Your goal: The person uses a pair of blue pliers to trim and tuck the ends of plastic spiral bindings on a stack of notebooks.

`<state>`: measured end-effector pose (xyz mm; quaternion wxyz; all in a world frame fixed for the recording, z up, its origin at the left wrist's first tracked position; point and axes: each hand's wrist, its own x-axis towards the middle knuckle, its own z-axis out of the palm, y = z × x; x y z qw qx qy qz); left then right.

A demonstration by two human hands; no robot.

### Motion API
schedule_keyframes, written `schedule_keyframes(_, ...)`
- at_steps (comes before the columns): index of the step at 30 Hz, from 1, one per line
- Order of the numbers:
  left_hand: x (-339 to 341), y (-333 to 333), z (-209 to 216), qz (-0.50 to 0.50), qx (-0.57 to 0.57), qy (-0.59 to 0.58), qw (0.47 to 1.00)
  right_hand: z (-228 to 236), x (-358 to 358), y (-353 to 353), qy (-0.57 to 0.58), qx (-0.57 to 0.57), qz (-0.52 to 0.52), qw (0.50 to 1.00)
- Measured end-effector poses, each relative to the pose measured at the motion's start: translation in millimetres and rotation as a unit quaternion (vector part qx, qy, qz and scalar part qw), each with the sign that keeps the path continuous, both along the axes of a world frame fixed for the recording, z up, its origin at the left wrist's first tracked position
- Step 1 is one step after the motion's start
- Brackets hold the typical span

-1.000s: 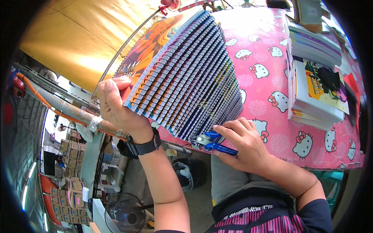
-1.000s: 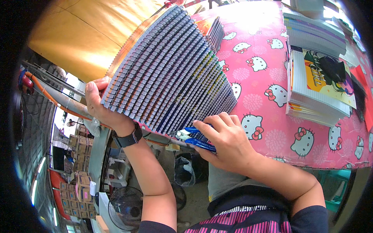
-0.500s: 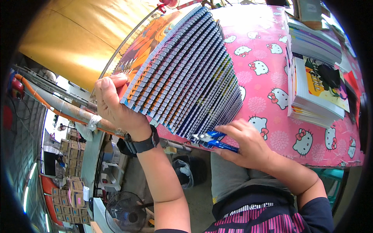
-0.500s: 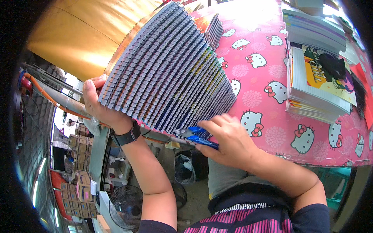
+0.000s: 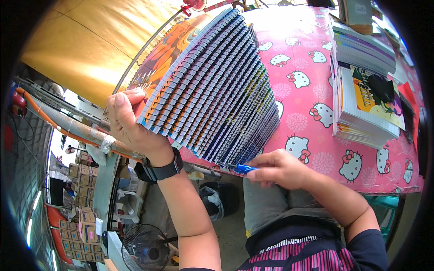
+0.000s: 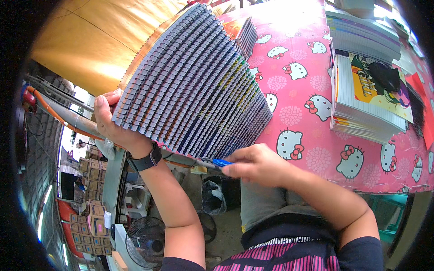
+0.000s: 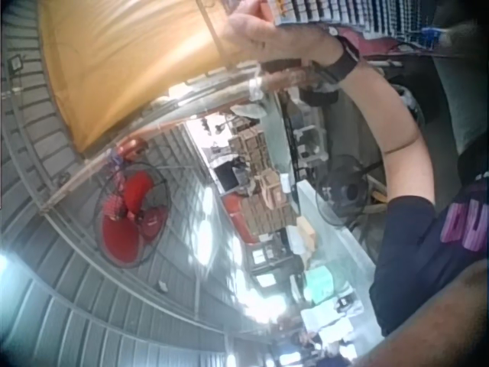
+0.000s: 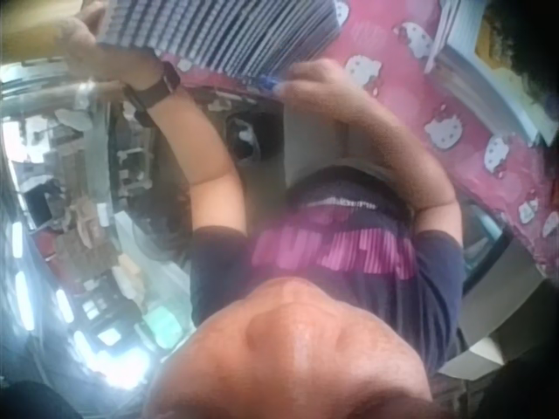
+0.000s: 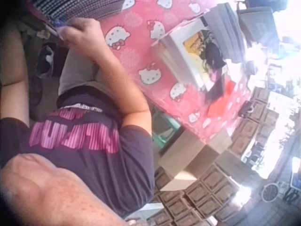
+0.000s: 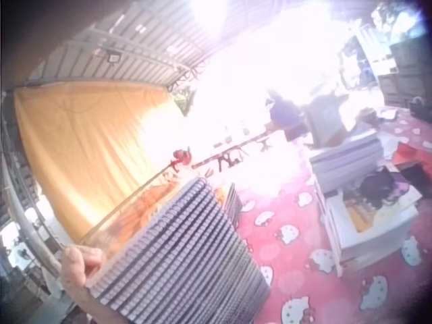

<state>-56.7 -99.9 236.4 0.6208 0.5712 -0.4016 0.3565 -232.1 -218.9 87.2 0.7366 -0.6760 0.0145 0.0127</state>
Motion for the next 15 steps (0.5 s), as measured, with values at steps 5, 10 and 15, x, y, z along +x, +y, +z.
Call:
schedule_keyframes(5, -1, 0, 1, 0.039, 0.012, -0.021, 0.999, 7, -5, 10, 0.018, -0.03, -0.013, 0.999)
schedule_keyframes(10, -1, 0, -1, 0.017, 0.006, -0.021, 1.0, 12, -19, 22, -0.237, -0.462, -0.264, 0.813)
schedule_keyframes(15, 1, 0, -2, -0.027, -0.024, 0.03, 0.999, 21, -18, 31, -0.236, -0.518, -0.273, 0.775)
